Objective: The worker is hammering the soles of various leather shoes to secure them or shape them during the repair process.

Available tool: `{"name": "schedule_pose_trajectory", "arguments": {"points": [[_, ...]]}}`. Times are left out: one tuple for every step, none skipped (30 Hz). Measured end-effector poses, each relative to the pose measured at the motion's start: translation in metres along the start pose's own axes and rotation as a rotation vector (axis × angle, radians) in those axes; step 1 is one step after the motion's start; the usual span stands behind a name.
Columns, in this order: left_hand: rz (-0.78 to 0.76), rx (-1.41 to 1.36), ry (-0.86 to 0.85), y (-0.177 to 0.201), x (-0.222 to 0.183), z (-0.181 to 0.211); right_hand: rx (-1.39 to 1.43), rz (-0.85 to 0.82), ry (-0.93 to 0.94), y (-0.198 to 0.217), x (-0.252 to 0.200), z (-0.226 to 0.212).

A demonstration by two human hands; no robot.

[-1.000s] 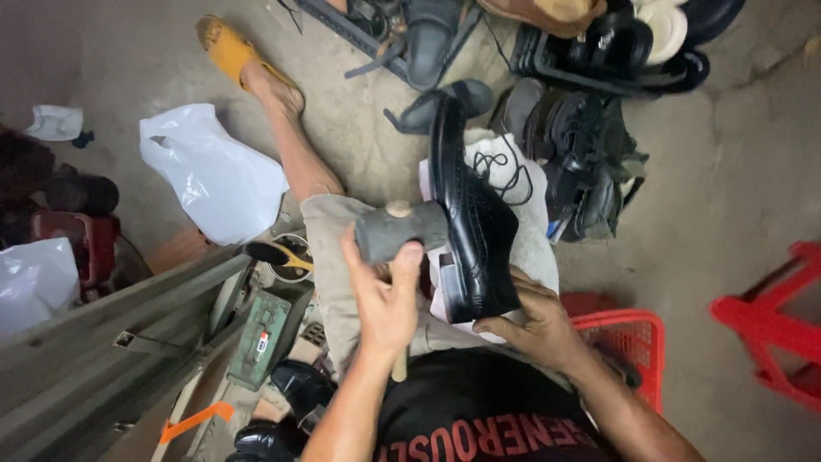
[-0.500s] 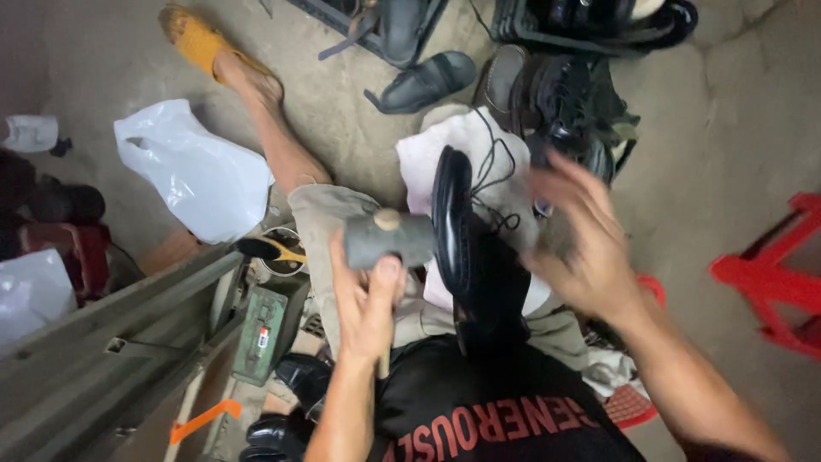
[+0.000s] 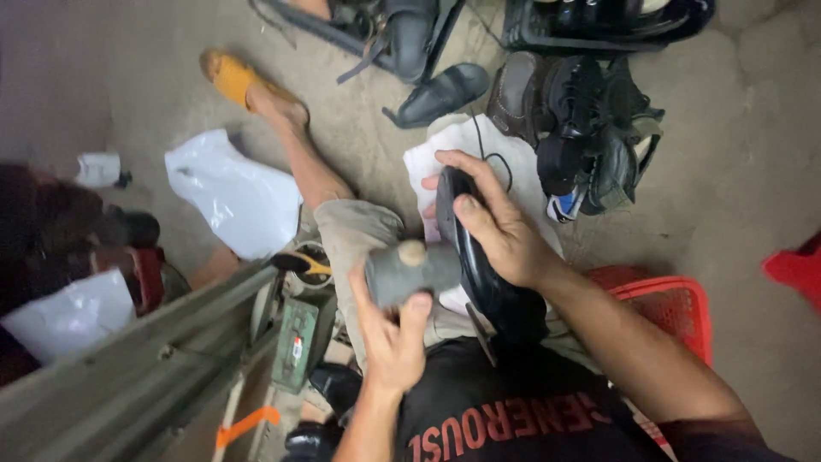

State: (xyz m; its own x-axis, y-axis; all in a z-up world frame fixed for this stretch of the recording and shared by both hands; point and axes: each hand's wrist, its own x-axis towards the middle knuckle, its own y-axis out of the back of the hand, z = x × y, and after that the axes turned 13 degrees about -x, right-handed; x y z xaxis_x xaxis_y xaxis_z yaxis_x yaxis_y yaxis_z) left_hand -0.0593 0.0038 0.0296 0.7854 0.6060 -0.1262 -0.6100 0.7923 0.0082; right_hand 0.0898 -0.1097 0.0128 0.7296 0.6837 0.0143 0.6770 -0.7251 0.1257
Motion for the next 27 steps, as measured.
{"name": "schedule_pose_trajectory", "arguments": {"points": [[-0.044,-0.034,-0.062,0.002,-0.009,-0.01,0.037,0.017,-0.048,0.001,-0.006,0.003],[-0.067,-0.032,-0.06,0.0,0.006,-0.011,0.037,0.04,-0.052,0.004,-0.005,0.006],[-0.056,-0.006,-0.052,-0.002,0.018,-0.013,-0.01,0.01,-0.053,0.007,-0.003,0.009],[-0.045,0.02,-0.045,-0.002,0.029,-0.014,-0.058,-0.02,-0.053,0.008,-0.001,0.011],[-0.04,0.018,-0.042,-0.002,0.027,-0.012,-0.059,-0.025,-0.056,0.013,0.001,0.007],[-0.035,0.01,-0.02,-0.003,0.026,-0.009,-0.084,-0.09,-0.04,0.019,0.004,0.004],[-0.037,0.002,-0.002,-0.004,0.027,-0.006,-0.109,-0.148,-0.021,0.025,0.007,0.0],[-0.037,0.001,-0.004,-0.006,0.028,-0.003,-0.11,-0.147,-0.02,0.027,0.003,0.006],[-0.045,-0.003,0.022,-0.008,0.033,0.002,-0.044,-0.167,-0.034,0.028,0.001,0.011],[-0.052,-0.007,0.048,-0.011,0.038,0.006,0.022,-0.187,-0.048,0.029,0.0,0.018],[-0.06,0.002,0.052,-0.011,0.047,0.006,0.03,-0.178,-0.052,0.031,0.003,0.017],[-0.06,0.048,0.052,-0.01,0.056,0.006,0.03,-0.203,-0.064,0.033,0.006,0.018],[-0.046,0.091,0.059,-0.008,0.059,0.005,0.031,-0.241,-0.08,0.034,0.007,0.017],[-0.041,0.098,0.071,-0.005,0.057,0.003,0.041,-0.247,-0.089,0.032,0.006,0.017],[-0.042,0.098,0.083,-0.003,0.059,0.002,0.079,-0.259,-0.149,0.032,0.01,0.016],[-0.043,0.098,0.095,-0.001,0.061,0.002,0.117,-0.271,-0.209,0.032,0.014,0.014],[-0.046,0.099,0.096,-0.002,0.064,0.0,0.118,-0.267,-0.211,0.036,0.017,0.012],[-0.059,0.097,0.111,-0.003,0.068,-0.002,0.095,-0.25,-0.207,0.041,0.02,0.011],[-0.074,0.1,0.129,-0.003,0.071,-0.003,0.078,-0.229,-0.206,0.044,0.023,0.011],[-0.08,0.106,0.133,-0.005,0.074,-0.007,0.084,-0.222,-0.21,0.046,0.028,0.014],[-0.063,0.092,0.191,-0.006,0.074,-0.01,0.105,-0.218,-0.216,0.048,0.03,0.017],[-0.045,0.078,0.25,-0.005,0.073,-0.015,0.126,-0.214,-0.223,0.047,0.033,0.02],[-0.028,0.08,0.266,-0.016,0.09,-0.009,0.133,-0.233,-0.236,0.044,0.032,0.021],[-0.044,0.06,0.172,-0.024,0.107,-0.004,0.155,-0.236,-0.256,0.041,0.03,0.022],[-0.067,0.034,0.065,-0.035,0.129,0.003,0.166,-0.231,-0.267,0.04,0.033,0.02],[-0.057,0.028,0.068,-0.04,0.118,0.004,0.161,-0.241,-0.271,0.045,0.035,0.025],[-0.02,0.05,0.14,-0.044,0.109,0.003,0.2,-0.243,-0.254,0.049,0.038,0.031]]}}
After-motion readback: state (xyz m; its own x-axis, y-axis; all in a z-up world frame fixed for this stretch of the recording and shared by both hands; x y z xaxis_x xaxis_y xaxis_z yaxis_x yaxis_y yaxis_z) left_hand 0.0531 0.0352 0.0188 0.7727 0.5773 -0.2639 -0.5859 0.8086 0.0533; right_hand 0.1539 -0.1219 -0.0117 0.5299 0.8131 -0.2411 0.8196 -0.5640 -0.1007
